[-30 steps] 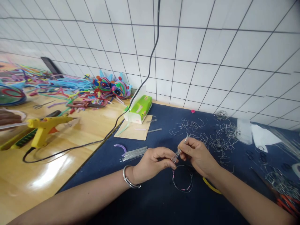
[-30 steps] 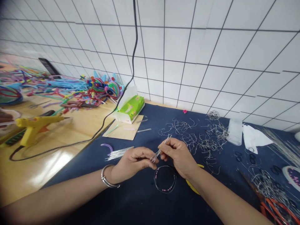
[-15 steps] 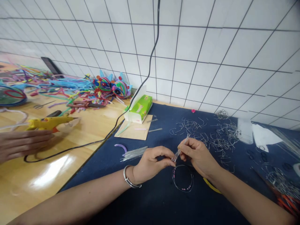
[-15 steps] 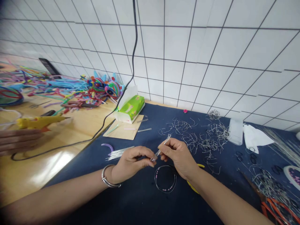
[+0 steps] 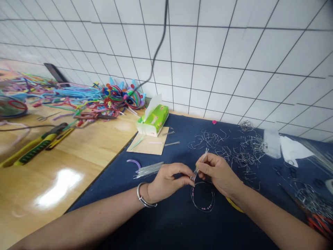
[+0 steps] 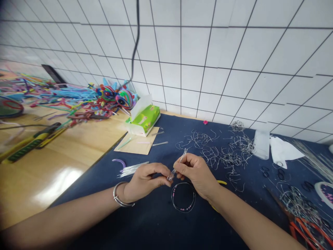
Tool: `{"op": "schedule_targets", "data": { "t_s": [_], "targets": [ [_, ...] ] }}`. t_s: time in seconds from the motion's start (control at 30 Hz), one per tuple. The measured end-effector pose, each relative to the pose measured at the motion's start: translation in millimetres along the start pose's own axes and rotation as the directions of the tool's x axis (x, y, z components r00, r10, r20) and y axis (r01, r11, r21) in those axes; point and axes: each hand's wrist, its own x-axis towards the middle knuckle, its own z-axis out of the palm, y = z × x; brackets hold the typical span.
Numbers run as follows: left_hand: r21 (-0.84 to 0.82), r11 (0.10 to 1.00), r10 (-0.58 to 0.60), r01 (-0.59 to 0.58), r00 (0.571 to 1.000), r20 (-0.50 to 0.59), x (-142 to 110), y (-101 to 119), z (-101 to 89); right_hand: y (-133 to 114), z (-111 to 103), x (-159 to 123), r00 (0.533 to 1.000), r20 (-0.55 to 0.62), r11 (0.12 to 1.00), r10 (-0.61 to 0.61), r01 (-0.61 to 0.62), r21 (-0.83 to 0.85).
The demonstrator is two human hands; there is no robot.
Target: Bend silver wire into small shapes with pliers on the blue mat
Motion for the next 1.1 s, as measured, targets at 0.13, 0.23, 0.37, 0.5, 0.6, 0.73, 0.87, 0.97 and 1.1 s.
{"op": "schedule_targets", "data": {
  "t_s": [0.13, 0.23, 0.37, 0.5, 0.6, 0.73, 0.87, 0.97, 1.1],
  "targets": [
    [0.013, 1.0, 0.017, -0.017, 1.0, -0.003, 0.1, -0.8, -0.3, -1.0, -0.3, 0.2, 1.0, 0.017, 1.0, -0.023, 0.024, -0.019],
    [0.013, 1.0, 0.019, -0.019, 1.0, 0.002, 0.0, -0.4, -0.4, -0.3, -0.4, 0.2, 0.999, 0.027, 0.999, -0.032, 0.033, -0.018],
    [0.022, 1.0, 0.004, -0.004, 1.0, 0.001, 0.3, 1.2, -0.2, 0.8, -0.7, 0.8, 0.999, 0.033, 0.999, -0.03, 0.031, -0.013],
    [0.026, 0.997, -0.075, 0.075, 0.997, 0.007, 0.8, 1.4, 0.4, -0.4, -2.5, 1.5, 0.997, 0.039, 0.997, -0.062, 0.064, -0.045],
    [-0.047, 0.988, -0.144, 0.146, 0.989, 0.043, 0.9, 0.3, 1.0, -3.0, -5.3, 1.2, 0.995, 0.06, 0.993, -0.074, 0.079, -0.089],
    [-0.289, 0.924, -0.208, 0.25, 0.963, 0.169, 1.7, -0.8, 0.8, -6.3, -8.9, 0.7, 0.994, 0.069, 0.989, -0.085, 0.092, -0.113],
    [-0.469, 0.825, -0.219, 0.316, 0.943, 0.251, 3.6, -0.4, 0.6, -7.8, -9.2, 0.0, 0.993, 0.069, 0.987, -0.091, 0.099, -0.123],
    [-0.534, 0.759, -0.253, 0.373, 0.924, 0.286, 4.5, 1.0, 2.0, -7.7, -6.9, -0.8, 0.993, 0.093, 0.988, -0.067, 0.079, -0.132],
    [-0.569, 0.655, -0.322, 0.497, 0.865, 0.385, 4.5, 4.5, 4.1, -8.4, -2.6, -1.3, 0.993, 0.109, 0.991, -0.042, 0.055, -0.12]
  ]
}}
